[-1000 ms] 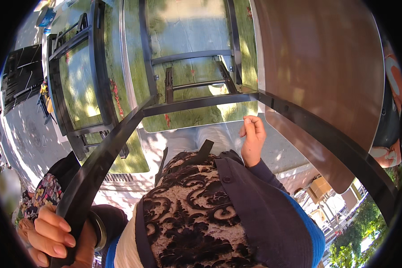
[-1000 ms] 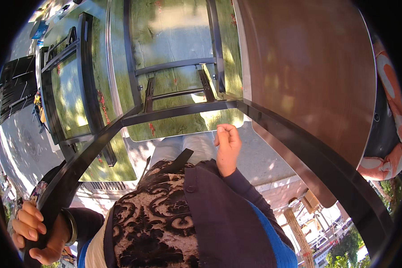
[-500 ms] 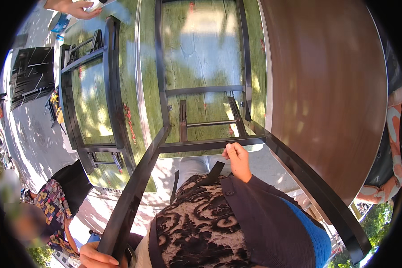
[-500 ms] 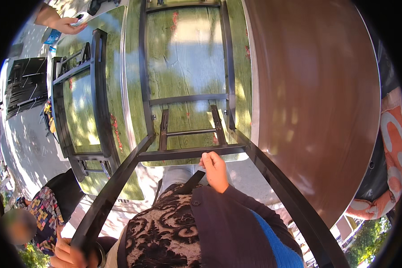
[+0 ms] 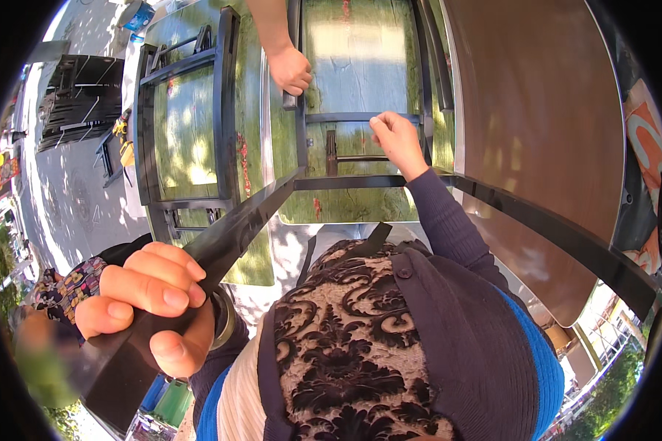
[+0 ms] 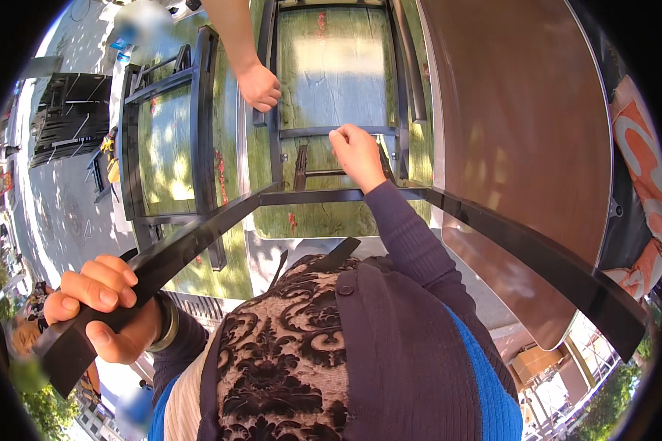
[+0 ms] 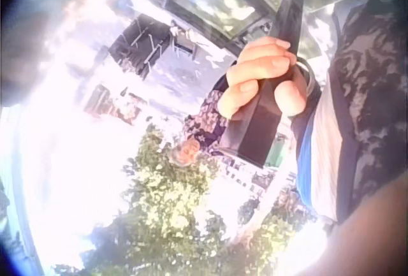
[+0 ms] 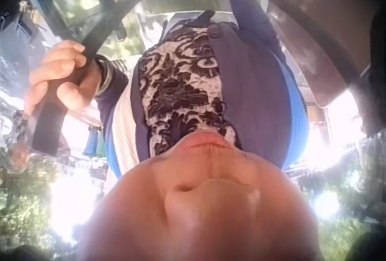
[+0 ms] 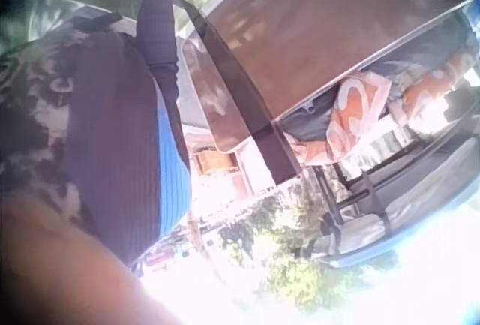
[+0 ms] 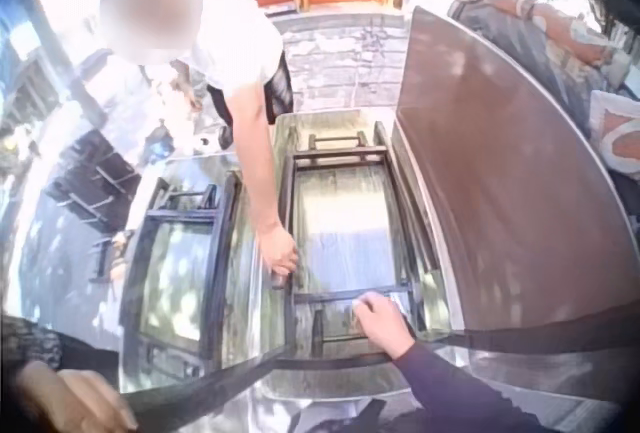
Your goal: The person assembles a metal-framed table with a printed tabletop. They use a cordless drill to drive screws into the frame, attach metal legs, and position the tabletop. Another person assists by holding parts and handing tools.
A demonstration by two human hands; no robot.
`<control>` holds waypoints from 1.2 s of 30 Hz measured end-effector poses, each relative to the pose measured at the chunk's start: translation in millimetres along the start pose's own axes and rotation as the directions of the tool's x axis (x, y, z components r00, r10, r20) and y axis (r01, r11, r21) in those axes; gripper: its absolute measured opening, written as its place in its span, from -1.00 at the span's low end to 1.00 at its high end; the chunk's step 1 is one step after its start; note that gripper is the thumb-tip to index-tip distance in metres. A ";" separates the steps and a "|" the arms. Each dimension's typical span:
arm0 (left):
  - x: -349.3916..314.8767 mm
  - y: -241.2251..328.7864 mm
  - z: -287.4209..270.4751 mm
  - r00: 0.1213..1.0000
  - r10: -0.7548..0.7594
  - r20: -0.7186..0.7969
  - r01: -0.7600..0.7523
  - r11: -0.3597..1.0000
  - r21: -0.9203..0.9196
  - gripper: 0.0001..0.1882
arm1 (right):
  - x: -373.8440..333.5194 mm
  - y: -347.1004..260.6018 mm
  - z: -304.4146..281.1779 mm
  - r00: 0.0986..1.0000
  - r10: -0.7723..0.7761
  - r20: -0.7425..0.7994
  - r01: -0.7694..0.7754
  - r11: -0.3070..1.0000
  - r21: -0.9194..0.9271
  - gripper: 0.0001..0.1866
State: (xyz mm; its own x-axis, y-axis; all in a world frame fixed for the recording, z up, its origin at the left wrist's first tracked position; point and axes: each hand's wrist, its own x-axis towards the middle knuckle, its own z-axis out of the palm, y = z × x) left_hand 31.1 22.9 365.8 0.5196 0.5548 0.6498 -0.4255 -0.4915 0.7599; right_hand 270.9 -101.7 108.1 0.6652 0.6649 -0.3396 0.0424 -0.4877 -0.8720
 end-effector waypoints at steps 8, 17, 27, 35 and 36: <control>7.0 1.9 2.6 0.998 -0.006 0.055 0.007 1.000 -0.029 -0.68 | 81.6 54.7 47.5 1.000 -0.001 0.025 0.010 0.926 -0.378 -0.59; -1.9 -2.8 3.4 0.997 0.012 -0.081 -0.013 1.000 -0.010 -0.64 | 104.3 90.5 55.6 0.908 -0.331 0.258 0.419 0.729 -0.541 -0.42; 25.4 1.8 -3.1 0.987 -0.154 0.051 0.149 0.985 0.082 -0.66 | 120.6 59.8 77.3 0.856 -0.264 0.443 0.443 0.818 -0.367 -0.32; 62.3 -48.4 6.4 0.974 -0.208 -0.088 0.204 0.977 -0.060 -0.73 | 74.6 117.8 60.6 0.681 -0.009 0.732 0.469 0.773 -0.427 -0.25; 87.7 -64.7 0.4 0.949 -0.316 0.006 0.316 0.945 -0.090 -0.78 | 95.5 117.3 66.7 0.737 0.064 0.673 0.372 0.793 -0.483 -0.26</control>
State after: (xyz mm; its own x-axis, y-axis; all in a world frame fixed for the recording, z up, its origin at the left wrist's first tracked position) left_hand 104.4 103.1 373.6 0.6320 0.6777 0.3759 -0.3046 -0.2287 0.9246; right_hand 289.8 -57.7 -50.1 -0.0087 0.8394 -0.5434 0.6407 -0.4125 -0.6475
